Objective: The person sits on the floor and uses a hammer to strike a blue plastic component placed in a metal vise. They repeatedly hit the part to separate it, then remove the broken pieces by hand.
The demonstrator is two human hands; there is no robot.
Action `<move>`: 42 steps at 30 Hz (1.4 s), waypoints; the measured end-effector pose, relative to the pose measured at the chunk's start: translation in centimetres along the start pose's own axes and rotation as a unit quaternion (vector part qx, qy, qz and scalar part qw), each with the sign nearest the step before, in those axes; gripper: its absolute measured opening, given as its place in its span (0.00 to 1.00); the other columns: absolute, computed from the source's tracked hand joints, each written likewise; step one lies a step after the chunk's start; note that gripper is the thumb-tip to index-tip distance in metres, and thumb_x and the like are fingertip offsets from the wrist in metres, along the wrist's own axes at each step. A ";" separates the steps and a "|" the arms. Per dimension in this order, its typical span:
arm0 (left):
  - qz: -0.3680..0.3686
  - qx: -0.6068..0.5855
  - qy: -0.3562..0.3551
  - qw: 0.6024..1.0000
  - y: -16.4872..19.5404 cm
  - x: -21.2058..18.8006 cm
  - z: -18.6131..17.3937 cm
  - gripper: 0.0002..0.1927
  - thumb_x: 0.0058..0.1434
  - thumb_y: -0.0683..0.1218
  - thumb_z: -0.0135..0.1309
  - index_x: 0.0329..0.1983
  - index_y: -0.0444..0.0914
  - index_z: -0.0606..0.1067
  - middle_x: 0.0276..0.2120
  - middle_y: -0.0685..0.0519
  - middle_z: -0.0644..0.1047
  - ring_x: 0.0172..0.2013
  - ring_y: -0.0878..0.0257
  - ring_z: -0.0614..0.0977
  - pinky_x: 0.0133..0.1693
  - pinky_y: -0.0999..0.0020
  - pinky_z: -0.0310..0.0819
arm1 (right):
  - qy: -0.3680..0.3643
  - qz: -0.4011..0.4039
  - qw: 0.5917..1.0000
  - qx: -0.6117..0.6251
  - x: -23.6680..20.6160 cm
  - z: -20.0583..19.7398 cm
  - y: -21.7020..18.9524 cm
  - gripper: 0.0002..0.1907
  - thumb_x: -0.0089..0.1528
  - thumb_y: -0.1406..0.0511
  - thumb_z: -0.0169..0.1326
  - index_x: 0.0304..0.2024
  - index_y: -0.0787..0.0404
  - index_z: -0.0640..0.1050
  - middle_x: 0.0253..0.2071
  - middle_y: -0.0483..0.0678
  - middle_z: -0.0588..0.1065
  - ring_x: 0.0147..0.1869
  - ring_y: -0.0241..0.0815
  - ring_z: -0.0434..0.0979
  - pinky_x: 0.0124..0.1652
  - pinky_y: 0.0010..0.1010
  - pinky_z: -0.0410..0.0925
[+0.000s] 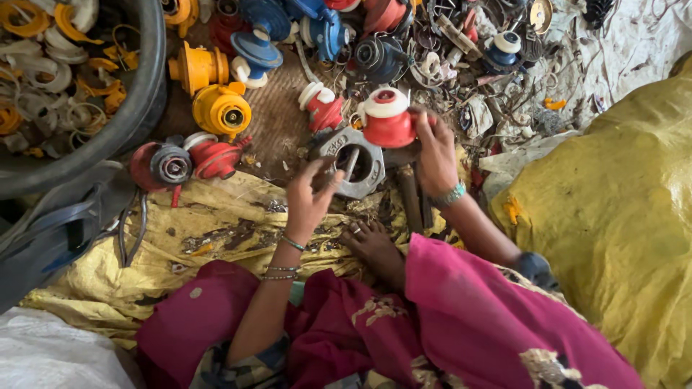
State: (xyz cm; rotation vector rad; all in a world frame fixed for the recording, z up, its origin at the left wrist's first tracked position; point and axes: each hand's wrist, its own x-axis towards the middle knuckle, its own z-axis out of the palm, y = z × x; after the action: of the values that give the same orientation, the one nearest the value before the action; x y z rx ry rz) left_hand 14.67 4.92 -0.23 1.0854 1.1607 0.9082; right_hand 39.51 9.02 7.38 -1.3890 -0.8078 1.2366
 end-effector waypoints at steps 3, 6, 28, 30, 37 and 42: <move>0.019 -0.238 -0.100 0.966 -0.9 -0.2 1.3 0.32 0.70 0.53 0.52 0.73 0.37 0.58 0.67 0.44 0.68 0.63 0.57 0.73 0.64 0.63 0.66 | -0.034 0.099 0.977 0.184 -3.9 1.9 0.3 0.21 0.73 0.58 0.44 0.61 0.68 0.65 0.57 0.59 0.75 0.54 0.52 0.82 0.51 0.42 0.77; 0.062 -0.175 -0.082 0.979 -2.2 -0.9 1.4 0.36 0.77 0.56 0.43 0.78 0.33 0.49 0.74 0.44 0.58 0.72 0.58 0.62 0.70 0.65 0.54 | -0.067 0.150 0.957 0.237 -7.3 4.3 1.7 0.23 0.72 0.58 0.45 0.65 0.66 0.66 0.60 0.55 0.73 0.58 0.50 0.79 0.55 0.45 0.76; 0.013 -0.304 0.049 0.951 -2.6 -0.3 -0.5 0.23 0.74 0.55 0.48 0.61 0.32 0.72 0.54 0.50 0.76 0.54 0.62 0.77 0.58 0.64 0.71 | -0.335 0.094 0.904 -0.247 -11.0 0.5 2.5 0.17 0.67 0.67 0.54 0.58 0.65 0.77 0.52 0.47 0.80 0.56 0.34 0.76 0.55 0.30 0.70; -0.045 -0.383 0.089 0.918 -3.2 0.2 -0.8 0.25 0.72 0.58 0.47 0.61 0.35 0.72 0.53 0.52 0.76 0.53 0.63 0.78 0.56 0.65 0.72 | -0.338 0.094 0.900 -0.259 -10.9 0.3 2.7 0.17 0.67 0.67 0.54 0.58 0.64 0.77 0.52 0.46 0.80 0.55 0.34 0.77 0.54 0.29 0.71; -0.058 -0.520 0.141 0.840 -3.0 2.4 -3.9 0.30 0.64 0.67 0.42 0.57 0.42 0.69 0.48 0.47 0.76 0.45 0.54 0.79 0.47 0.52 0.79 | -0.330 0.124 0.906 -0.235 -11.2 -0.6 2.8 0.17 0.67 0.67 0.54 0.58 0.64 0.77 0.49 0.47 0.82 0.50 0.33 0.78 0.49 0.28 0.73; 0.042 -0.595 0.088 0.797 -1.7 2.5 -4.1 0.35 0.75 0.64 0.42 0.74 0.36 0.59 0.66 0.44 0.67 0.64 0.52 0.72 0.70 0.54 0.67 | -0.339 0.107 0.902 -0.244 -11.2 -0.7 2.7 0.17 0.67 0.67 0.53 0.58 0.65 0.77 0.49 0.48 0.82 0.50 0.33 0.78 0.49 0.28 0.73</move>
State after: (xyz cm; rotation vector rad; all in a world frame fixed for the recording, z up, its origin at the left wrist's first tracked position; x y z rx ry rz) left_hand 11.09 7.65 -2.68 -0.0040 0.4463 1.5120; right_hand 37.10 -2.24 7.49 -1.4666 -1.5628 1.8182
